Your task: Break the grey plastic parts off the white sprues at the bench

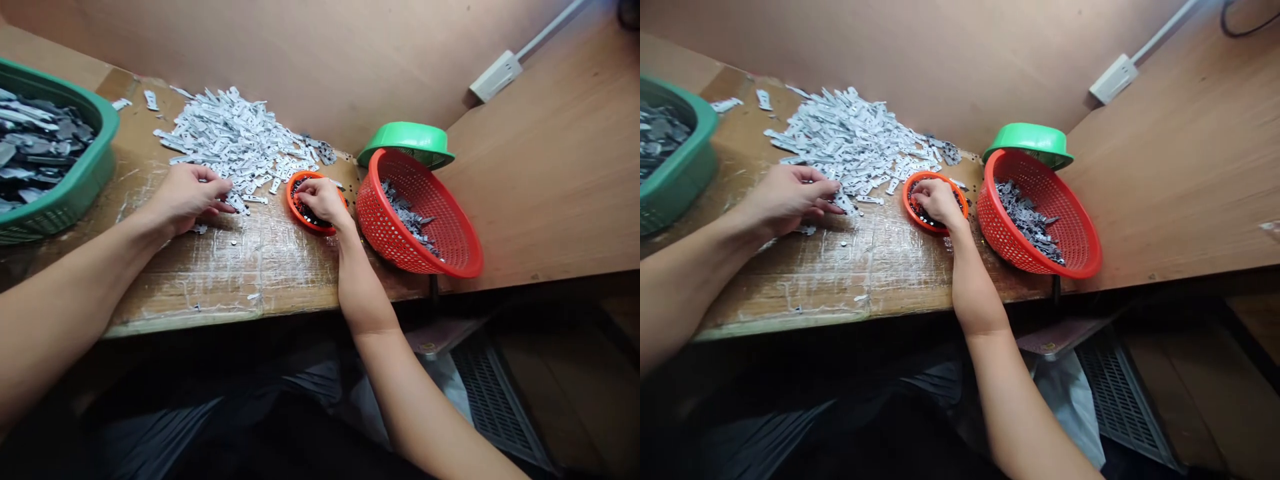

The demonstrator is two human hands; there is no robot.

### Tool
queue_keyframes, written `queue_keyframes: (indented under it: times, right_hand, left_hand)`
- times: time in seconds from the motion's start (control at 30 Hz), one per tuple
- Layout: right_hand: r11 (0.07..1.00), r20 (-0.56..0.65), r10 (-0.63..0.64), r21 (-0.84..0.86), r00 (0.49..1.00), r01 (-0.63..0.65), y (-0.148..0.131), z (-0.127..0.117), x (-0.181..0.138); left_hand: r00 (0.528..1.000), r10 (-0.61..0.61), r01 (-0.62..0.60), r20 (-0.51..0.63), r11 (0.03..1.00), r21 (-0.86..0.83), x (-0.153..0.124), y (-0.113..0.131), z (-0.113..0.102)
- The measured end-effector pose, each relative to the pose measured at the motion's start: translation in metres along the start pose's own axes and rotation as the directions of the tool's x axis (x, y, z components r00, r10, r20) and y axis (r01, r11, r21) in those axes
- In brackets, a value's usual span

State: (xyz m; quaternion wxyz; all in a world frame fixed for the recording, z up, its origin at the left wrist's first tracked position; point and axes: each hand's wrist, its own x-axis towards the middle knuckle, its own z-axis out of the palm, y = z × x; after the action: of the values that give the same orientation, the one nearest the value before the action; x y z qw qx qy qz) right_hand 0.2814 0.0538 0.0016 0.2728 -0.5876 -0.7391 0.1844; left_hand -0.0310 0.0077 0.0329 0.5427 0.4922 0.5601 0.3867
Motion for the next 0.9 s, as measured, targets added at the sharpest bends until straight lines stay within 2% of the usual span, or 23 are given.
queue_keyframes:
  times: [0.13,0.23,0.33,0.43,0.53,0.63,0.7,0.77,0.9]
  right_hand:
    - [0.976,0.071,-0.101,-0.188,0.992,0.113,-0.003,0.014,0.005]
    - [0.952,0.082,-0.098,-0.283,0.992,0.118,-0.008,0.018,0.009]
    - [0.949,0.099,-0.095,-0.291,0.991,0.12,-0.008,0.016,0.008]
    - [0.979,0.068,-0.093,-0.174,0.993,0.104,-0.006,0.01,0.005]
    - [0.995,-0.014,-0.063,0.078,0.998,0.064,-0.009,0.003,-0.001]
    - [0.937,-0.018,-0.055,0.346,0.998,0.057,-0.02,-0.002,-0.008]
    - [0.896,0.014,-0.074,0.44,0.997,0.061,-0.03,-0.001,-0.012]
    - [0.898,0.027,-0.097,0.434,0.995,0.076,-0.036,0.004,-0.014]
    - [0.954,-0.005,-0.11,0.279,0.994,0.107,-0.041,0.018,-0.018]
  left_hand:
    - [0.999,0.017,-0.018,0.027,1.0,0.016,0.001,-0.003,0.0]
    - [1.0,0.017,-0.018,0.011,0.999,0.027,-0.002,0.0,0.003]
    - [1.0,0.016,-0.016,-0.002,0.999,0.036,-0.004,0.003,0.006]
    - [1.0,0.022,-0.022,0.011,0.999,0.033,-0.004,0.002,0.004]
    - [0.998,0.048,-0.049,0.036,0.999,0.024,-0.002,-0.002,0.002]
    - [0.996,0.063,-0.063,0.056,0.998,0.005,0.0,-0.008,0.003]
    - [0.995,0.063,-0.062,0.074,0.998,-0.012,0.001,-0.01,0.005]
    - [0.995,0.055,-0.054,0.086,0.998,-0.02,0.0,-0.011,0.008]
    - [0.998,0.038,-0.036,0.044,0.999,-0.032,-0.001,-0.006,0.007]
